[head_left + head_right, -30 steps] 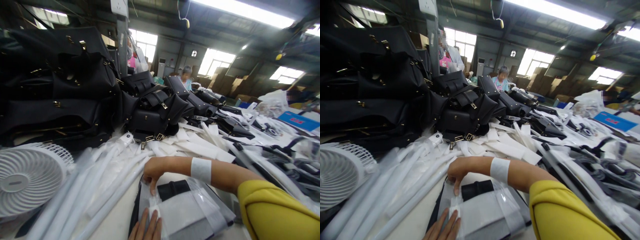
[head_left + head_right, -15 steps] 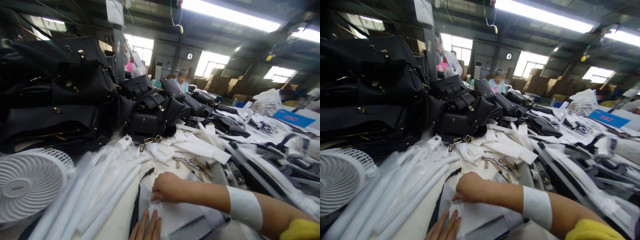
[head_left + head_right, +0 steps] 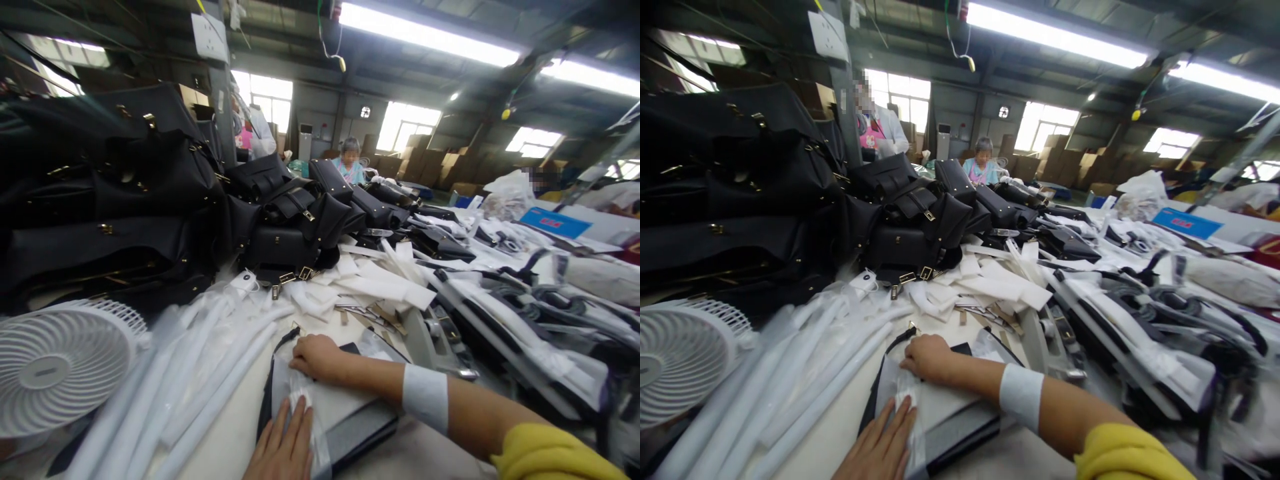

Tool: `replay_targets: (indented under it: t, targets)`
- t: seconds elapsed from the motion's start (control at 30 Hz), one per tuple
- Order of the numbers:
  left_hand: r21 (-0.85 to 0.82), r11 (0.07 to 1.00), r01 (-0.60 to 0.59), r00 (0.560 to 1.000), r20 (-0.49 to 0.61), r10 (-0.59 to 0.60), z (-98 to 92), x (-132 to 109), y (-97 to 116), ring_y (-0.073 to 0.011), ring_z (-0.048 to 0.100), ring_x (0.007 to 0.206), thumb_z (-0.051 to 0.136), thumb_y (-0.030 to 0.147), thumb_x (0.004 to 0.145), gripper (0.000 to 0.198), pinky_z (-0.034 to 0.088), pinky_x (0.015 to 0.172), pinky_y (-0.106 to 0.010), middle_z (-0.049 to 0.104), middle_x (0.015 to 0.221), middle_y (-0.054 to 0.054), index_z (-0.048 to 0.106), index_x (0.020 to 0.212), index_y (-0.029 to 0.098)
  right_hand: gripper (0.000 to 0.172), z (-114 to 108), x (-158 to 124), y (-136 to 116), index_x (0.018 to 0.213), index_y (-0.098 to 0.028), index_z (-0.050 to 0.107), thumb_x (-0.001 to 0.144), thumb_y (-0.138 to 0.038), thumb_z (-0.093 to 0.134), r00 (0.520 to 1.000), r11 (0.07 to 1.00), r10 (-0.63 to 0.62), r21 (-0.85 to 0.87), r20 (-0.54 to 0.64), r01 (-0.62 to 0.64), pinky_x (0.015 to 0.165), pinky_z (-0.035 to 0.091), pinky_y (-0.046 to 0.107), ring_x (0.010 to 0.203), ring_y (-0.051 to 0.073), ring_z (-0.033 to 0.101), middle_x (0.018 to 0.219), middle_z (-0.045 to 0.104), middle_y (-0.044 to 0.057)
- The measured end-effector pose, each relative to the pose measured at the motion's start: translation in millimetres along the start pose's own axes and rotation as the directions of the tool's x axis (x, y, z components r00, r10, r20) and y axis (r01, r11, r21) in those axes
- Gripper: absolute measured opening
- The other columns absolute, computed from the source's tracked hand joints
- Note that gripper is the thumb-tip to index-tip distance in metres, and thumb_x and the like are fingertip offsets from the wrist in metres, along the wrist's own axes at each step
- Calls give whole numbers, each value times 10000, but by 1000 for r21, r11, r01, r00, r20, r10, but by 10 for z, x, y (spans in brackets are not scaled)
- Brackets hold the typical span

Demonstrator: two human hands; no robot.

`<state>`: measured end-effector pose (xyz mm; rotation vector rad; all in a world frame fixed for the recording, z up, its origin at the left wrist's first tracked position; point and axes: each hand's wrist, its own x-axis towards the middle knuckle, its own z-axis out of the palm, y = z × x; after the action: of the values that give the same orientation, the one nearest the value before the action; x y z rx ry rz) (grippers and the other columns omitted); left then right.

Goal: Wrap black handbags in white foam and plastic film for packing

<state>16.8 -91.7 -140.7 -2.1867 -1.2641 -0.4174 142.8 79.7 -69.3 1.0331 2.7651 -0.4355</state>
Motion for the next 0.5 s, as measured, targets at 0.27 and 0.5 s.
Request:
replay_targets:
  t: [0.27, 0.5]
  targets:
    - [-32, 999, 0, 998, 59, 2, -112, 54, 28, -240, 622, 1157, 514, 134, 811, 483, 575, 837, -306, 620, 1336, -36, 580, 1289, 163, 408, -230, -87, 74, 883, -209, 785, 822, -582, 630, 991, 995, -37, 101, 130, 24, 576, 388, 216, 691, 158, 647, 763, 750, 28]
    - [-38, 998, 40, 996, 79, -37, -164, 45, 40, -238, 619, 1169, 492, 141, 842, 459, 590, 841, -303, 613, 1340, -53, 577, 1293, 149, 318, 9, -145, 19, 896, -224, 781, 819, -511, 666, 998, 980, 59, 190, 10, -60, 606, 405, 229, 781, 192, 669, 815, 762, 32]
